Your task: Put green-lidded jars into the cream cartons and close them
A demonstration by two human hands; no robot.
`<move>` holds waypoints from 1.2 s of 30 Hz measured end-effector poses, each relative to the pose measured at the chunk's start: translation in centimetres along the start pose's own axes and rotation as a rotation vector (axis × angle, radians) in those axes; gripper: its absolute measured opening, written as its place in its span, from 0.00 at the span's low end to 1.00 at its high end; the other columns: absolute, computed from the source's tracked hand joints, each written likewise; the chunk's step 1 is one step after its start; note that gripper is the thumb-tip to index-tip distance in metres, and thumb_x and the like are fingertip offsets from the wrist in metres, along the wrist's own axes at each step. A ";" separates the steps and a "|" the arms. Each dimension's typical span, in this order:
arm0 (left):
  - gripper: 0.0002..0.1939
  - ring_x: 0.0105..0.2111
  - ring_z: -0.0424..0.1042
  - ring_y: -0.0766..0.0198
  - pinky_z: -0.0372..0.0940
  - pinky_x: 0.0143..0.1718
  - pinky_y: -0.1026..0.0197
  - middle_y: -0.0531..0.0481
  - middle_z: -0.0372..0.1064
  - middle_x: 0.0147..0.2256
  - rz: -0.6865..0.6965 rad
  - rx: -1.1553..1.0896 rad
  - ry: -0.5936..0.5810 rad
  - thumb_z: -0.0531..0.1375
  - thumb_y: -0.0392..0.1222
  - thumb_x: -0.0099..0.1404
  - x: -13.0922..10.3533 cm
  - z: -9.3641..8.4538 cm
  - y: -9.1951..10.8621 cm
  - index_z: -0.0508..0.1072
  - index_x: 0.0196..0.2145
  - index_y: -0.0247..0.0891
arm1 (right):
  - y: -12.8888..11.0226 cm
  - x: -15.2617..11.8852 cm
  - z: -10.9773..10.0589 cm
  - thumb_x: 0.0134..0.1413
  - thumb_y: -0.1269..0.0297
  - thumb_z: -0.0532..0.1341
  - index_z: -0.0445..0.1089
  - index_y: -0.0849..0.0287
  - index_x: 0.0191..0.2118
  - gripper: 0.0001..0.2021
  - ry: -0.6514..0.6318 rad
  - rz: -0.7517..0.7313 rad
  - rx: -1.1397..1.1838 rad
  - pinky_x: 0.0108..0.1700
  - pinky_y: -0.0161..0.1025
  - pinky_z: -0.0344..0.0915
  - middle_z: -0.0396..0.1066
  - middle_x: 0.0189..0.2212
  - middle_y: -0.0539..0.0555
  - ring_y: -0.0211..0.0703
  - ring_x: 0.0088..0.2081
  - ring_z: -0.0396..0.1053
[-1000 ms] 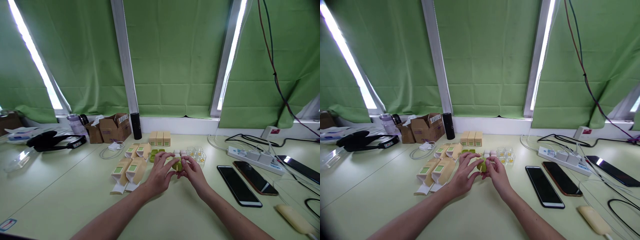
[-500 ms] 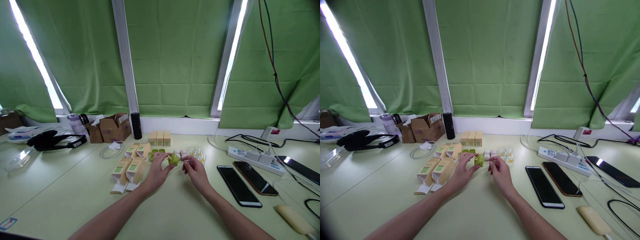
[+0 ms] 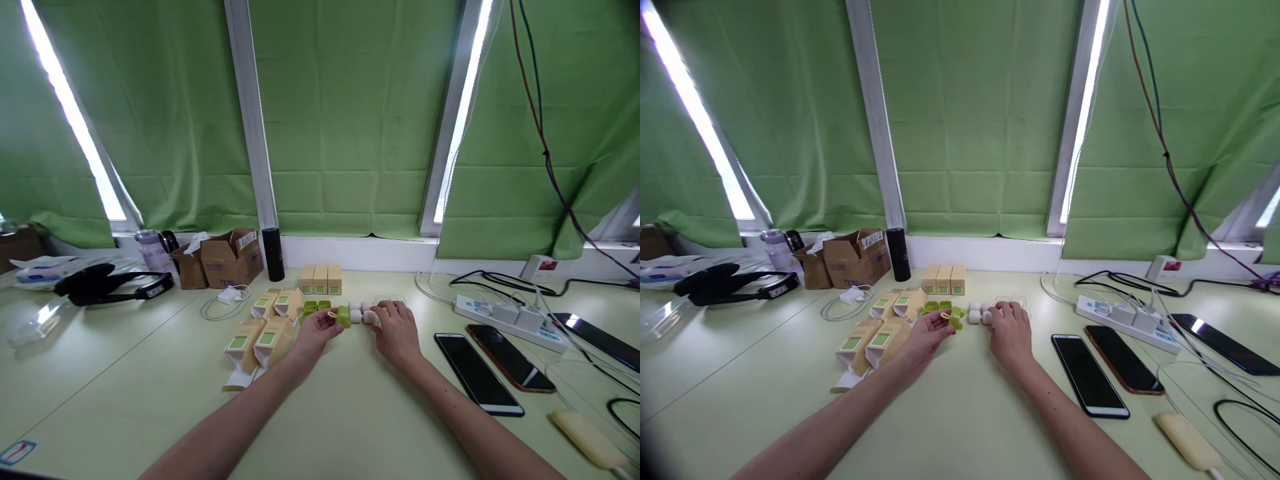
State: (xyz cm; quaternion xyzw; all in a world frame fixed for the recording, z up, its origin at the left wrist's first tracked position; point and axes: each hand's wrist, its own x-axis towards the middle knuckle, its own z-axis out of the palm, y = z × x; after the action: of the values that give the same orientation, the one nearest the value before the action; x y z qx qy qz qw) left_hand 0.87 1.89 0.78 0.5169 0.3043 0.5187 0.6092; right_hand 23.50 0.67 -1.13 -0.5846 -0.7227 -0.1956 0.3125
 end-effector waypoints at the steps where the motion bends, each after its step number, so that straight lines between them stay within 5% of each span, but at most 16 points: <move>1: 0.28 0.42 0.76 0.59 0.69 0.49 0.55 0.46 0.78 0.39 0.002 -0.014 0.004 0.79 0.44 0.47 0.0 -0.1 0.0 0.78 0.44 0.35 | 0.0 0.2 0.1 0.54 0.73 0.66 0.75 0.56 0.48 0.15 -0.026 -0.009 -0.033 0.49 0.51 0.60 0.74 0.50 0.61 0.61 0.51 0.63; 8: 0.33 0.47 0.75 0.58 0.68 0.55 0.50 0.42 0.76 0.48 0.041 -0.048 -0.066 0.76 0.45 0.55 -0.4 0.1 0.3 0.73 0.56 0.39 | -0.4 1.5 0.7 0.53 0.78 0.62 0.76 0.58 0.39 0.11 -0.120 -0.072 -0.113 0.49 0.49 0.57 0.73 0.46 0.62 0.58 0.52 0.61; 15: 0.30 0.51 0.75 0.56 0.66 0.59 0.51 0.41 0.73 0.53 0.084 -0.038 -0.114 0.74 0.40 0.56 -0.7 0.2 0.8 0.73 0.55 0.39 | -0.6 1.5 -0.1 0.56 0.78 0.60 0.76 0.60 0.42 0.11 -0.071 -0.054 -0.056 0.51 0.50 0.57 0.74 0.46 0.63 0.57 0.52 0.62; 17: 0.30 0.50 0.74 0.57 0.66 0.57 0.53 0.43 0.73 0.52 0.099 -0.055 -0.092 0.74 0.37 0.54 -0.6 0.1 0.7 0.73 0.53 0.40 | -0.9 1.4 -0.5 0.57 0.74 0.61 0.75 0.58 0.43 0.10 -0.011 0.042 0.128 0.51 0.51 0.58 0.75 0.46 0.62 0.58 0.52 0.63; 20: 0.29 0.50 0.73 0.58 0.67 0.54 0.56 0.45 0.73 0.51 0.124 -0.037 -0.049 0.73 0.34 0.52 -0.5 0.1 0.7 0.73 0.52 0.41 | -1.6 1.1 -1.2 0.57 0.61 0.66 0.76 0.56 0.42 0.09 0.027 0.331 0.739 0.48 0.51 0.62 0.77 0.42 0.59 0.57 0.46 0.67; 25: 0.28 0.48 0.72 0.58 0.67 0.49 0.59 0.46 0.74 0.47 0.168 0.034 -0.016 0.72 0.31 0.50 -0.8 0.5 1.0 0.74 0.50 0.40 | -2.9 0.4 -2.7 0.47 0.49 0.74 0.79 0.55 0.40 0.18 -0.173 0.763 1.778 0.36 0.41 0.65 0.77 0.39 0.55 0.48 0.39 0.70; 29: 0.26 0.47 0.72 0.58 0.67 0.47 0.60 0.45 0.74 0.47 0.174 0.086 -0.047 0.72 0.32 0.51 -1.2 0.9 1.3 0.75 0.49 0.39 | -3.6 0.1 -4.0 0.42 0.53 0.78 0.80 0.55 0.36 0.17 -0.220 0.830 1.983 0.34 0.38 0.66 0.78 0.38 0.55 0.45 0.38 0.71; 36: 0.25 0.46 0.73 0.58 0.67 0.48 0.59 0.45 0.74 0.46 0.210 0.133 -0.061 0.72 0.32 0.51 -1.2 1.1 1.4 0.76 0.48 0.39 | -4.2 -0.1 -4.7 0.42 0.61 0.79 0.77 0.52 0.43 0.20 -0.176 0.702 1.965 0.34 0.36 0.68 0.77 0.39 0.53 0.43 0.39 0.70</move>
State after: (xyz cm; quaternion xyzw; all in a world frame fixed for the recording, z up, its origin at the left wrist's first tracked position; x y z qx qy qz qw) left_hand 1.12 0.28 2.17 0.6007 0.2637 0.5422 0.5249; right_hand 20.47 -3.47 2.53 -0.2626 -0.3736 0.6227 0.6354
